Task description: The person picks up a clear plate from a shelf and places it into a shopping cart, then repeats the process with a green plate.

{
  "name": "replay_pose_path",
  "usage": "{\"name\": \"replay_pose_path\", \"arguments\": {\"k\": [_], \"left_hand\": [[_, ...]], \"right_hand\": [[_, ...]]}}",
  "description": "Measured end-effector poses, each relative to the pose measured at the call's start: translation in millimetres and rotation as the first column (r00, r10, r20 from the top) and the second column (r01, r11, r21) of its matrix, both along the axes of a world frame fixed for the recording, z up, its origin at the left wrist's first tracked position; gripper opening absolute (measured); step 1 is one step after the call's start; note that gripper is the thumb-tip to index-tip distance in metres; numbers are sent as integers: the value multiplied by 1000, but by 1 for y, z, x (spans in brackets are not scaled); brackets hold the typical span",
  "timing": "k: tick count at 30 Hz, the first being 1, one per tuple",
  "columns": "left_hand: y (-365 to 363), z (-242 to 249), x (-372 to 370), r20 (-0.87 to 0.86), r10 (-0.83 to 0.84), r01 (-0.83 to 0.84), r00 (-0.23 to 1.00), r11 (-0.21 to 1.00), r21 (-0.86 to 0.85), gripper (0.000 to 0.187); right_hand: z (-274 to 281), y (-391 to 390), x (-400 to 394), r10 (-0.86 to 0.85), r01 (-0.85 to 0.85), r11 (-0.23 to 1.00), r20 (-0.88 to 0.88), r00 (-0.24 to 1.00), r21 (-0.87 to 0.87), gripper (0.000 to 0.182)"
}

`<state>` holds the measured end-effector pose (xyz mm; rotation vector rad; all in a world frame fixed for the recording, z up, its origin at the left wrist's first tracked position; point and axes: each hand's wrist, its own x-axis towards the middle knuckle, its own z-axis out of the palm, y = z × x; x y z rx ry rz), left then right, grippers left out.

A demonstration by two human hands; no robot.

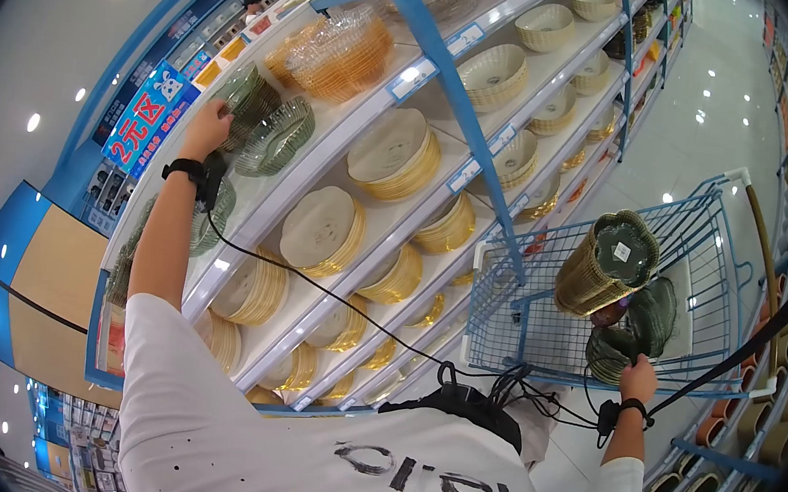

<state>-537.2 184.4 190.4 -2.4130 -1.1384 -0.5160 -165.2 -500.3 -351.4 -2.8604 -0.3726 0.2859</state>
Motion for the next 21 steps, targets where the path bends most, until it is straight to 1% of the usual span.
{"name": "replay_pose_path", "arguments": {"k": [1,3,4,5,6,8,11,12,13,14,16,18,20,21], "left_hand": [[-3,1,-3,1,-6,6,1000,1000,-1,25],[-10,2,-5,-25,107,-107,994,994,16,23],[-10,-1,-8,7,70,-70,998,994,78,22],[-9,-3,-13,42,17,-23,999,989,145,21],[-7,-2,-14,46,72,-77,996,989,125,22],[-14,-1,-18,99,0,-15,995,989,150,20],[-41,11,-19,189,-40,3,981,982,188,14],[-46,14,-20,225,-84,34,971,975,218,13],[-65,19,-19,269,-150,83,951,966,245,13],[-80,23,-19,317,-169,99,933,969,227,13],[-109,28,-26,346,-206,132,915,965,225,16],[-133,24,-42,371,-253,176,893,958,228,20],[-169,16,-60,366,-284,179,886,939,295,24],[-181,9,-71,394,-284,173,874,940,294,24]], "right_hand": [[0,0,-2,-6,6,1000,1,1000,-1,20],[-4,-2,-3,-6,5,998,14,1000,57,17],[-4,-2,-4,-6,4,999,45,999,51,15],[-9,-4,-4,-6,-1,996,76,997,84,15],[-9,-6,-4,-24,18,996,68,997,85,16],[-7,-8,-8,-45,38,994,68,997,104,15],[-1,-8,-9,-38,30,990,55,998,139,15],[5,-8,-10,-37,30,990,49,998,137,16],[8,-7,-10,-45,42,994,35,998,97,18],[9,-7,-9,-51,49,995,25,998,83,18],[10,-9,-10,-73,72,995,12,997,74,19],[13,-9,-9,-39,40,996,-16,999,75,21],[24,-7,-10,-40,43,996,-38,998,72,22],[29,-8,-10,-32,35,998,-62,998,54,23]]}}
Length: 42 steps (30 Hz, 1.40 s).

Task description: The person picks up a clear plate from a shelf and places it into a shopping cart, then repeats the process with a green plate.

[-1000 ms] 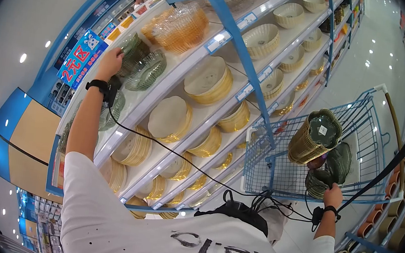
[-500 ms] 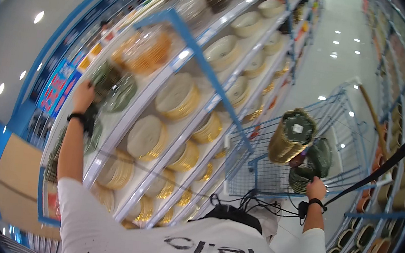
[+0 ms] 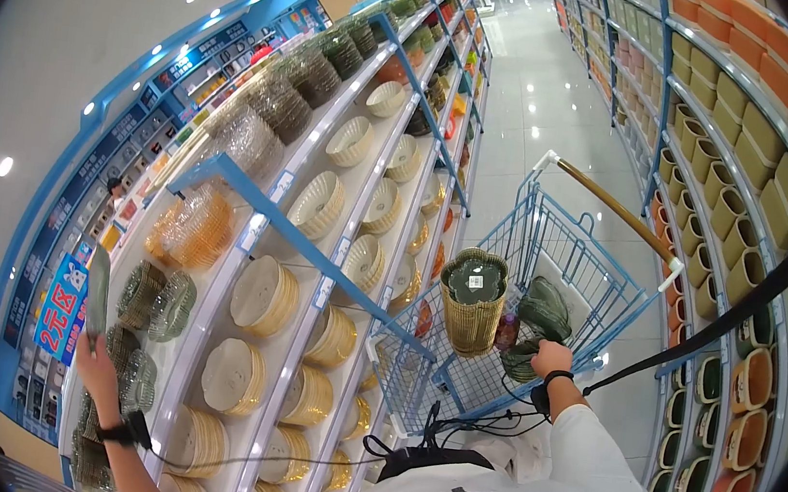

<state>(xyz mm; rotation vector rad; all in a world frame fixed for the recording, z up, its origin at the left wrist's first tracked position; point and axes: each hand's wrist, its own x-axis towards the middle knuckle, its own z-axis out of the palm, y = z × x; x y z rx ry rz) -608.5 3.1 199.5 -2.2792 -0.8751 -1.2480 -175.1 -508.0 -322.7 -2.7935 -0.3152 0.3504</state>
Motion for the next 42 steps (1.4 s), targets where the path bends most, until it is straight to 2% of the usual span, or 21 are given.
{"name": "replay_pose_path", "arguments": {"k": [4,6,10,12,13,14,18,20,21,22,24,25,27,28,29,30,31,32,37,38,42], "left_hand": [[-55,-19,-41,52,79,-78,996,997,-23,24],[-88,-25,-50,72,126,-116,989,984,-135,31],[-119,-64,-71,122,159,-153,980,986,-60,29],[-138,-85,-73,256,160,-133,954,984,-118,30],[-157,-86,-77,199,196,-142,960,956,-258,33],[-167,-95,-79,195,211,-154,958,950,-270,33],[-217,-122,-86,227,251,-213,941,960,-180,31],[-245,-122,-93,176,314,-221,933,886,-407,29],[-249,-128,-103,111,329,-278,938,902,-330,29],[-253,-138,-107,110,346,-292,932,894,-340,29],[-269,-157,-115,238,223,-151,945,946,-286,27],[-274,-167,-128,206,321,-245,925,914,-325,28],[-255,-215,-174,260,293,-222,920,937,-271,25],[-278,-198,-152,474,175,42,863,910,-412,22],[-289,-197,-148,255,340,-251,905,912,-326,20],[-299,-182,-141,182,345,-274,921,904,-327,19],[-298,-186,-144,204,357,-296,912,915,-275,18],[-297,-183,-148,236,342,-256,910,909,-329,17],[-301,-163,-160,281,337,-233,899,910,-344,17],[-299,-158,-167,284,362,-255,888,901,-350,17],[-269,-139,-213,237,328,-255,915,922,-290,17]], "right_hand": [[-3,-3,3,17,-17,1000,-7,1000,3,23],[-7,-2,7,11,-12,1000,-66,998,-6,26],[-4,-2,10,36,-36,999,-95,995,0,26],[-3,-4,8,58,-58,998,-96,994,-3,25],[-6,-5,8,64,-62,998,-89,994,17,25],[-8,-6,9,71,-68,997,-82,994,37,25],[-9,-11,5,115,-112,992,-50,992,59,24],[-6,-13,0,139,-136,989,-57,989,51,23],[-5,-14,-2,138,-135,989,-60,989,52,23],[-5,-15,-3,138,-135,989,-63,988,55,22],[-12,-21,-7,175,-170,983,-61,983,69,22],[-21,-23,-8,143,-140,988,-53,988,68,22],[-19,-18,-12,109,-104,992,-67,992,69,24],[-13,-18,-18,112,-107,989,-37,993,106,23],[-18,-18,-19,127,-123,982,-21,992,146,22],[-12,-15,-22,131,-125,985,-50,990,115,22],[-19,-15,-21,157,-152,977,-19,987,152,22],[-24,-14,-20,170,-163,973,-31,985,164,24],[-30,-10,-20,180,-179,984,-109,978,14,44],[-32,-8,-19,205,-205,979,-105,973,8,44],[-14,-6,-56,106,-107,994,-96,990,-9,45]]}}
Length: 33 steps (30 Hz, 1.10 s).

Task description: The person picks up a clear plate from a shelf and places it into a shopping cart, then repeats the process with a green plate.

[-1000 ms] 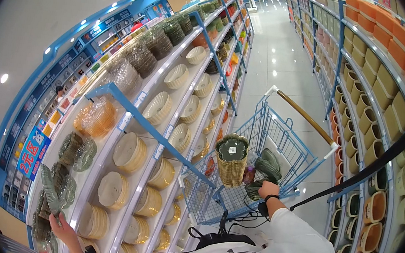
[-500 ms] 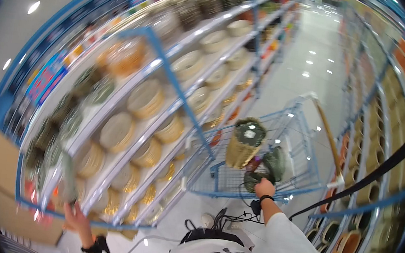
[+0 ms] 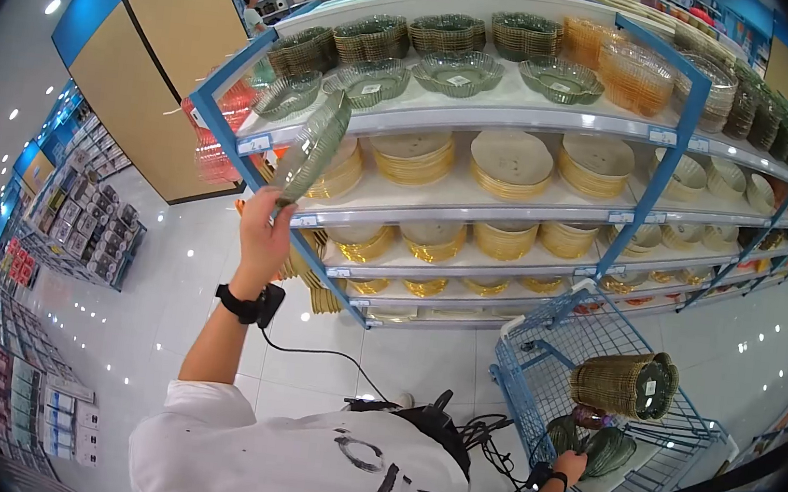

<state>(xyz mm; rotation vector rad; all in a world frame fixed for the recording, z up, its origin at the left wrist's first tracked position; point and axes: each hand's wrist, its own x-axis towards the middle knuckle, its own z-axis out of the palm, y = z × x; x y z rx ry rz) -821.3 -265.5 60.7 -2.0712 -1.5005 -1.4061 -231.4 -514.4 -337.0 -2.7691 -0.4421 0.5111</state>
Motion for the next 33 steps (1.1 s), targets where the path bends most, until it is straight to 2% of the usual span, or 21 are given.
{"name": "replay_pose_path", "arguments": {"k": [3,4,6,10,11,15,19,26,28,29,31,33], "left_hand": [[22,31,-27,-166,20,13,986,980,199,13],[29,46,-34,-172,11,24,985,979,201,13],[47,73,-44,-321,50,14,946,981,193,13],[125,108,-58,-395,-16,116,918,967,229,10],[147,112,-60,-440,-11,119,898,969,218,12],[192,118,-54,-561,-68,177,825,974,142,14],[207,108,-44,-577,-150,212,803,976,40,16],[224,92,-42,-555,-220,308,803,949,69,19],[222,87,-40,-448,-368,391,815,919,-45,24],[220,82,-39,-448,-373,395,812,918,-47,24],[209,74,-32,-319,-431,450,844,893,-16,27],[207,75,-31,-305,-409,427,860,904,-9,29]], "right_hand": [[-6,1,-21,-38,38,999,-7,999,-23,44],[-7,3,-28,-48,48,999,-13,999,-21,44],[-12,-2,-42,-57,57,998,-24,998,4,45],[-7,4,-80,-137,138,990,-32,990,41,47],[-18,3,-82,-150,151,987,-35,988,49,47],[5,11,-117,-214,216,975,-46,976,46,47],[7,14,-140,-266,266,962,-9,964,56,47],[4,14,-156,-297,299,953,-42,954,45,45],[4,11,-160,-294,296,954,-38,955,48,44],[5,11,-161,-300,301,953,-37,953,41,45],[2,9,-162,-310,311,950,-36,950,34,45],[-5,8,-159,-315,315,948,4,949,51,45]]}}
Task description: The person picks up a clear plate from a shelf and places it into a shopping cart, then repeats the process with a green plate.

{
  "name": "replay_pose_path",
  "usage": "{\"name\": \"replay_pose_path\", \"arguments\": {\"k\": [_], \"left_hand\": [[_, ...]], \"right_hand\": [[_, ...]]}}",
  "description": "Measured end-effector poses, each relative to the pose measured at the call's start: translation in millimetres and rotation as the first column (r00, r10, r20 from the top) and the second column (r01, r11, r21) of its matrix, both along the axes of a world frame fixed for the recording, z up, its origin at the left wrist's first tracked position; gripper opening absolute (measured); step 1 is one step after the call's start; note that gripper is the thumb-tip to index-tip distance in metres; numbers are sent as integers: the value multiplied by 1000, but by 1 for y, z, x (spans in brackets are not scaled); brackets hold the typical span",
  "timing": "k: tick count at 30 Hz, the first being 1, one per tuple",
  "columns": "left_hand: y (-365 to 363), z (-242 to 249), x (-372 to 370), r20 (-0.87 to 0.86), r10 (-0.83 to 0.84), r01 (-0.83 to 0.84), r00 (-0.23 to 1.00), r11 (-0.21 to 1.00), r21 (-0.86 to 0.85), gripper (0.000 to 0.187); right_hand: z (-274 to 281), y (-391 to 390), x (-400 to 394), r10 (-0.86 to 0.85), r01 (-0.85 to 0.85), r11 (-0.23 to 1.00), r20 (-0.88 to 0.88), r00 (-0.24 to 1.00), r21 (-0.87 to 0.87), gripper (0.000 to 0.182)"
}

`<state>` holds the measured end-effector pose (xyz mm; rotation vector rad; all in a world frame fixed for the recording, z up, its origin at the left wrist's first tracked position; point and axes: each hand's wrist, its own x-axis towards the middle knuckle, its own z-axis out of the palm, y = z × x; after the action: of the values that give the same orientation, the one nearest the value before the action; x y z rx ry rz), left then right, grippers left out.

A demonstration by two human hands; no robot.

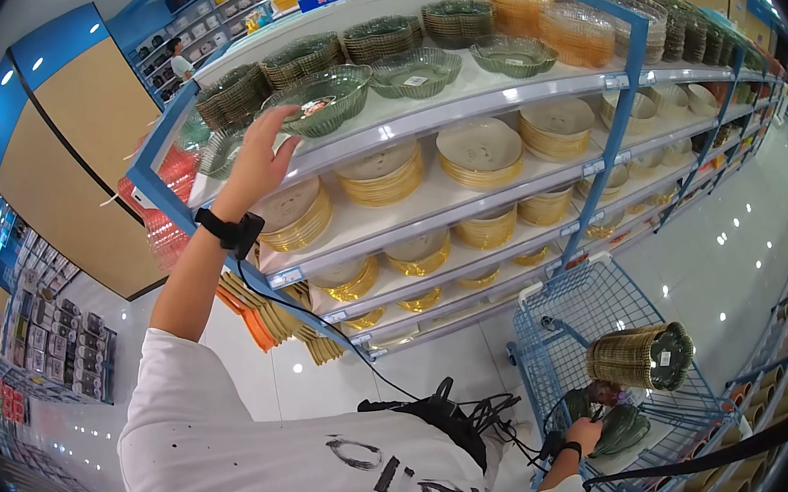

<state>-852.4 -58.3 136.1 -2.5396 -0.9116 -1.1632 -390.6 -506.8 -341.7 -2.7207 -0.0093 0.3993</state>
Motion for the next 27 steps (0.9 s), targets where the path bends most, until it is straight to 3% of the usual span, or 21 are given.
{"name": "replay_pose_path", "arguments": {"k": [2,4,6,7,8,9,10,11,12,13,15,18,22,23,27], "left_hand": [[3,-1,-4,17,30,-30,999,1000,-4,31],[14,-2,-16,-90,142,-134,986,988,82,29],[29,-6,-29,-111,182,-176,977,982,64,23],[39,-14,-36,-72,135,-116,988,969,216,17],[35,-15,-38,-93,161,-135,983,962,237,19],[42,-23,-44,-78,129,-103,989,955,278,22],[36,-23,-40,-121,117,-78,986,954,288,22],[54,-36,-49,-57,62,-41,996,946,322,19],[84,-49,-64,166,-88,75,982,994,84,19],[33,-32,-28,-58,110,-78,992,913,402,20],[-14,-27,17,21,-22,14,1000,955,298,21],[-57,-43,81,-40,-221,224,975,964,146,21],[-137,-85,206,-158,-668,648,727,744,-164,26],[-160,-96,235,-137,-759,689,636,639,-343,27],[-226,-161,348,-154,-964,819,218,267,-508,19]], "right_hand": [[5,-3,-2,-6,6,1000,10,1000,8,44],[7,-1,0,-23,22,1000,18,1000,18,43],[-10,-10,5,22,-23,998,20,1000,63,40],[-11,-10,5,6,-7,999,18,1000,41,37],[-3,-11,-2,2,1,992,-25,1000,125,34],[-59,-26,15,152,-155,986,46,987,55,34],[41,-5,-19,-79,85,991,-64,995,100,34],[34,-11,-22,-83,86,991,-35,996,102,35],[14,-20,-21,-93,92,990,5,996,103,35],[15,-24,-28,-129,127,989,20,991,78,32],[12,-27,-29,-158,156,984,10,987,90,27],[15,-24,-36,-185,184,982,18,982,47,26],[8,-28,-33,-167,161,983,66,984,87,24],[11,-28,-33,-170,164,982,52,984,98,23],[8,-28,-35,-205,195,972,67,977,131,22]]}}
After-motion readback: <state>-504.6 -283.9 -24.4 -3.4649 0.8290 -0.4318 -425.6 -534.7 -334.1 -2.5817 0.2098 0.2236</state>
